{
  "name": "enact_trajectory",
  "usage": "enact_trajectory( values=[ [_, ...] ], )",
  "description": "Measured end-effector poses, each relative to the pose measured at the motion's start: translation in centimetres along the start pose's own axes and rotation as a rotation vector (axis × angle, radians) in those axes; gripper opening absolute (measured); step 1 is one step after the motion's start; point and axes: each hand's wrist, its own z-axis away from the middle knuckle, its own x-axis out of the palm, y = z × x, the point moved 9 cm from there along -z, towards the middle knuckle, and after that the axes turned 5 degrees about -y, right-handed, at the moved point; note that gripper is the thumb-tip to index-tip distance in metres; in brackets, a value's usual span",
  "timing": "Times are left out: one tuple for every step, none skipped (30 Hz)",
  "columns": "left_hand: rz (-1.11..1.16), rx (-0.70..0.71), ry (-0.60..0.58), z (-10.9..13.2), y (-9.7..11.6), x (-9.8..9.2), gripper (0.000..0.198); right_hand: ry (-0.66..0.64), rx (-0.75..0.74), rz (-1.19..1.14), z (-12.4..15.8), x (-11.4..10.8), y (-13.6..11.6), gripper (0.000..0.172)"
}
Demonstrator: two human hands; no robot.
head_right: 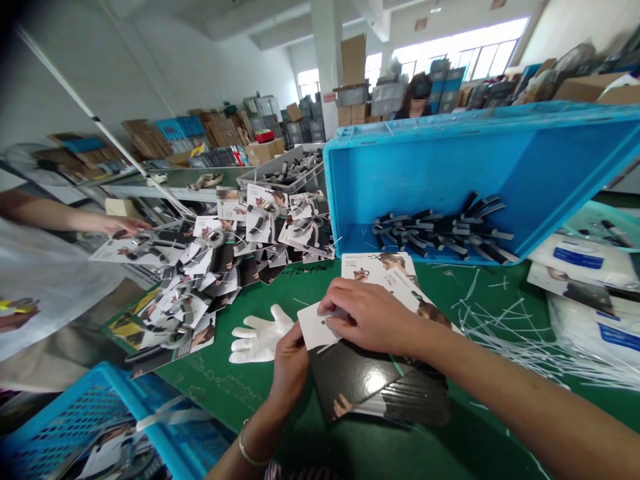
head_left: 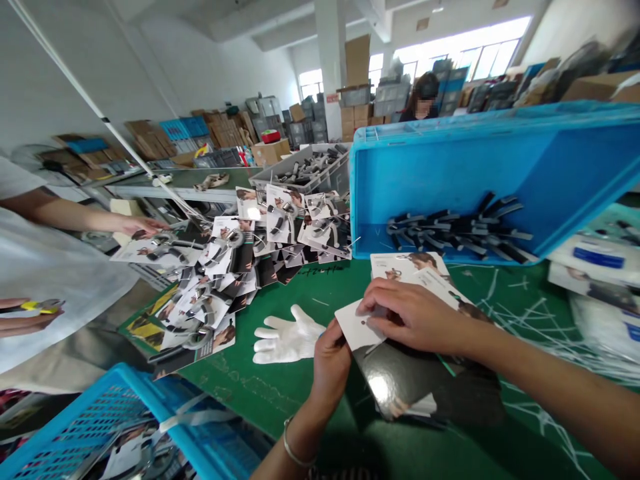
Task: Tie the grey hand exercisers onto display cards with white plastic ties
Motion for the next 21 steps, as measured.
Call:
enact_trajectory(
  values=[
    [0.008,-0.009,0.007,0.00,0.04,0.00,0.023,-0.003,0.007,-0.006,-0.01,0.03,0.09,0.013],
    [0.021,-0.020,0.014,-0.03,0.08,0.02,0.024,-0.005,0.013,-0.011,-0.01,0.06,0.18,0.014],
    [0.037,-0.032,0.020,-0.07,0.10,0.04,0.026,-0.004,0.018,-0.015,-0.02,0.07,0.26,0.014],
    [0.052,-0.043,0.022,-0.12,0.13,0.08,0.027,0.000,0.020,-0.020,-0.02,0.07,0.32,0.015],
    [0.065,-0.052,0.021,-0.17,0.17,0.13,0.027,0.007,0.019,-0.026,-0.01,0.04,0.34,0.015],
    [0.075,-0.059,0.019,-0.20,0.20,0.18,0.027,0.014,0.014,-0.030,0.00,0.01,0.33,0.014],
    [0.084,-0.066,0.016,-0.22,0.20,0.20,0.027,0.021,0.008,-0.033,0.00,-0.02,0.30,0.014],
    [0.090,-0.072,0.011,-0.22,0.18,0.23,0.027,0.026,0.002,-0.036,0.00,-0.04,0.26,0.014],
    [0.092,-0.075,0.004,-0.21,0.15,0.26,0.027,0.030,-0.004,-0.037,0.00,-0.05,0.24,0.014],
    [0.091,-0.075,-0.004,-0.19,0.13,0.27,0.027,0.032,-0.007,-0.038,-0.01,-0.05,0.23,0.015],
    [0.088,-0.071,-0.010,-0.18,0.12,0.25,0.028,0.033,-0.008,-0.039,-0.02,-0.04,0.24,0.015],
    [0.087,-0.064,-0.013,-0.16,0.14,0.20,0.028,0.032,-0.008,-0.039,-0.03,-0.02,0.27,0.015],
    [0.087,-0.053,-0.013,-0.15,0.20,0.10,0.029,0.031,-0.007,-0.040,-0.03,0.01,0.31,0.015],
    [0.089,-0.041,-0.007,-0.14,0.27,-0.05,0.029,0.030,-0.008,-0.041,-0.03,0.03,0.34,0.015],
    [0.090,-0.033,0.002,-0.13,0.35,-0.22,0.028,0.029,-0.009,-0.044,-0.01,0.05,0.37,0.015],
    [0.087,-0.031,0.009,-0.12,0.39,-0.33,0.028,0.030,-0.010,-0.047,0.01,0.06,0.40,0.016],
    [0.081,-0.034,0.010,-0.11,0.43,-0.36,0.027,0.028,-0.010,-0.048,0.03,0.08,0.41,0.016],
    [0.075,-0.039,0.007,-0.10,0.46,-0.29,0.027,0.029,-0.011,-0.050,0.04,0.08,0.39,0.016],
    [0.072,-0.047,-0.001,-0.09,0.50,-0.11,0.026,0.031,-0.013,-0.051,0.04,0.06,0.35,0.016],
    [0.078,-0.055,-0.008,-0.07,0.54,0.12,0.025,0.033,-0.015,-0.050,0.03,0.04,0.28,0.016],
    [0.096,-0.059,-0.009,-0.04,0.61,0.34,0.025,0.035,-0.015,-0.049,0.01,0.00,0.22,0.015]
  ],
)
